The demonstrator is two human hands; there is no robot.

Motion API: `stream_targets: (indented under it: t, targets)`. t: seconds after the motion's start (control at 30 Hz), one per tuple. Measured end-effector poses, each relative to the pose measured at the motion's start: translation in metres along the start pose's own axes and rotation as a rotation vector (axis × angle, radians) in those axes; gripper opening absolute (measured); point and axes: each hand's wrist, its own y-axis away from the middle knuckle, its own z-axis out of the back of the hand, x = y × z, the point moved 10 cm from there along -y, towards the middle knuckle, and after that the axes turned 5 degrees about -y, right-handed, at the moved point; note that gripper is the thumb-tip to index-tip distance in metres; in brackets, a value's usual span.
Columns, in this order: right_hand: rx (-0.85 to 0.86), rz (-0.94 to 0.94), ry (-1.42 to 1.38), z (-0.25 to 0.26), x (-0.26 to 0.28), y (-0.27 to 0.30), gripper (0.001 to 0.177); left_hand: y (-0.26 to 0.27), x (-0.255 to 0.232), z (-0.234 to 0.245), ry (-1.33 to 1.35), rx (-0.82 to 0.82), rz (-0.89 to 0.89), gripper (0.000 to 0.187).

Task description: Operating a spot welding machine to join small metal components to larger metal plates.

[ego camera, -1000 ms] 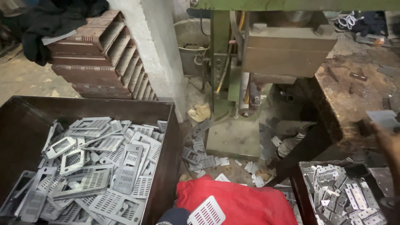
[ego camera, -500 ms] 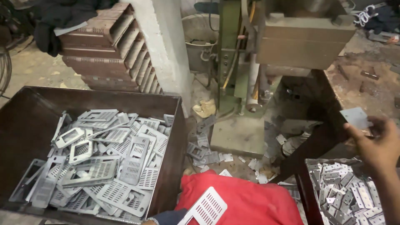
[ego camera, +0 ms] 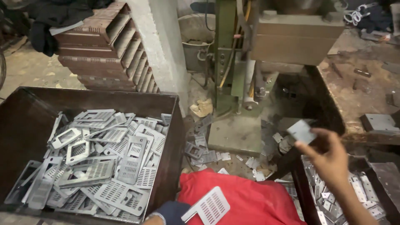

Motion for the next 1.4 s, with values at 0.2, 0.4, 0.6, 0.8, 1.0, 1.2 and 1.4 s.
stream_targets:
  t: [0.2, 0.4, 0.6, 0.8, 1.0, 1.2, 1.4]
  targets:
    - [0.254, -0.206, -0.307, -0.068, 0.029, 0.058, 0.065, 0.020, -0.166, 0.134, 0.357, -0.021, 0.051, 0.038]
    - [0.377, 0.173, -0.273, -0.076, 0.128, 0.084, 0.071, 0.016, -0.223, 0.171, 0.671, -0.415, -0.319, 0.049]
    - [0.402, 0.400, -0.150, -0.073, 0.157, 0.100, 0.075, 0.011, -0.253, 0.155, 1.473, -0.188, -0.096, 0.066]
    - [0.437, 0.407, -0.096, -0.069, 0.168, 0.098, 0.073, 0.009, -0.269, 0.155, 1.447, -0.170, -0.150, 0.068]
    - [0.423, 0.465, -0.114, -0.065, 0.164, 0.094, 0.085, 0.005, -0.275, 0.158, 1.442, -0.254, -0.114, 0.066]
    - [0.396, -0.461, -0.718, -0.093, 0.058, 0.075, 0.066, -0.003, -0.278, 0.160, 1.520, -0.254, -0.214, 0.061]
    - [0.561, -0.663, -1.182, -0.109, 0.064, 0.078, 0.052, -0.004, -0.281, 0.160, 1.540, -0.251, -0.287, 0.054]
